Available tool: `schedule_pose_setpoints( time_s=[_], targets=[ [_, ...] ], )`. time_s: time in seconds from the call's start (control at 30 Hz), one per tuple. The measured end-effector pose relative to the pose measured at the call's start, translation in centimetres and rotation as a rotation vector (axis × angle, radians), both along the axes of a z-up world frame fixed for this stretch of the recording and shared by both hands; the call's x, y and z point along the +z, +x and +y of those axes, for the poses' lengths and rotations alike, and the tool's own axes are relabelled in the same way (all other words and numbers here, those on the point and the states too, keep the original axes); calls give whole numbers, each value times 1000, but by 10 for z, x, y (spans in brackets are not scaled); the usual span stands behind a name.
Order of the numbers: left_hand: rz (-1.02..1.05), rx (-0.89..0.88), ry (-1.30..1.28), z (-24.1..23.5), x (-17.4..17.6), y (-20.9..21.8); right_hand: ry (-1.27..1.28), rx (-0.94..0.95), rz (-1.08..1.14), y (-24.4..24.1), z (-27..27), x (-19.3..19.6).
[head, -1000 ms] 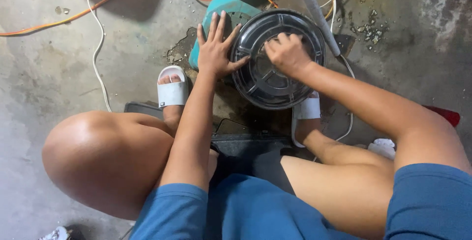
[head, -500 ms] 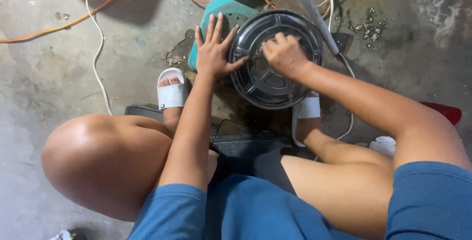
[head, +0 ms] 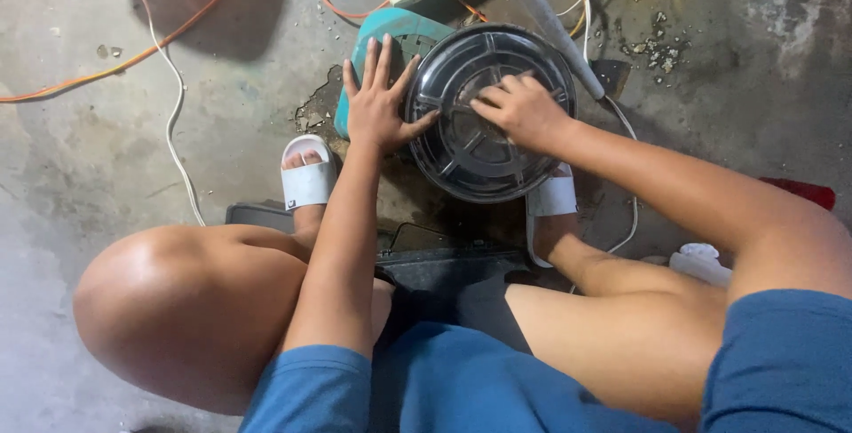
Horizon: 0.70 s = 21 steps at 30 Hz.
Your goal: The person sits on the floor and scrubs a white PVC pipe with a dark abrasive block. They then place a circular metal fan guard on a green stool and scrub its surface with the same block, focusing on the center and spokes.
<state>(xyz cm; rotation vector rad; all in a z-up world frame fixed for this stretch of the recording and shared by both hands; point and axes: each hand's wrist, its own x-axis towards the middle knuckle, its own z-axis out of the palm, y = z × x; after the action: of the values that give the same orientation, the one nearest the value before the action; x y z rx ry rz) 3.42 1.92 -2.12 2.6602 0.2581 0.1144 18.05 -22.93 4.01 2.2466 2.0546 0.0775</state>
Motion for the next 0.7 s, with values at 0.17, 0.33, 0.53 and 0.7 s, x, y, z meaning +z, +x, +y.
schedule_pose_setpoints(
  time_s=[0.17, 0.33, 0.53, 0.7],
  targets=[
    [12, -4, -6, 0, -2, 1, -68, -4, -28, 5, -4, -16],
    [-24, 18, 19, 0, -7, 1, -9, 63, -96, 12, 1, -9],
    [-49, 4, 26, -2, -7, 1, -95, 8, -87, 9, -1, -14],
    [-30, 19, 36, -2, -11, 1, -122, 28, -78, 19, -15, -5]
  ],
)
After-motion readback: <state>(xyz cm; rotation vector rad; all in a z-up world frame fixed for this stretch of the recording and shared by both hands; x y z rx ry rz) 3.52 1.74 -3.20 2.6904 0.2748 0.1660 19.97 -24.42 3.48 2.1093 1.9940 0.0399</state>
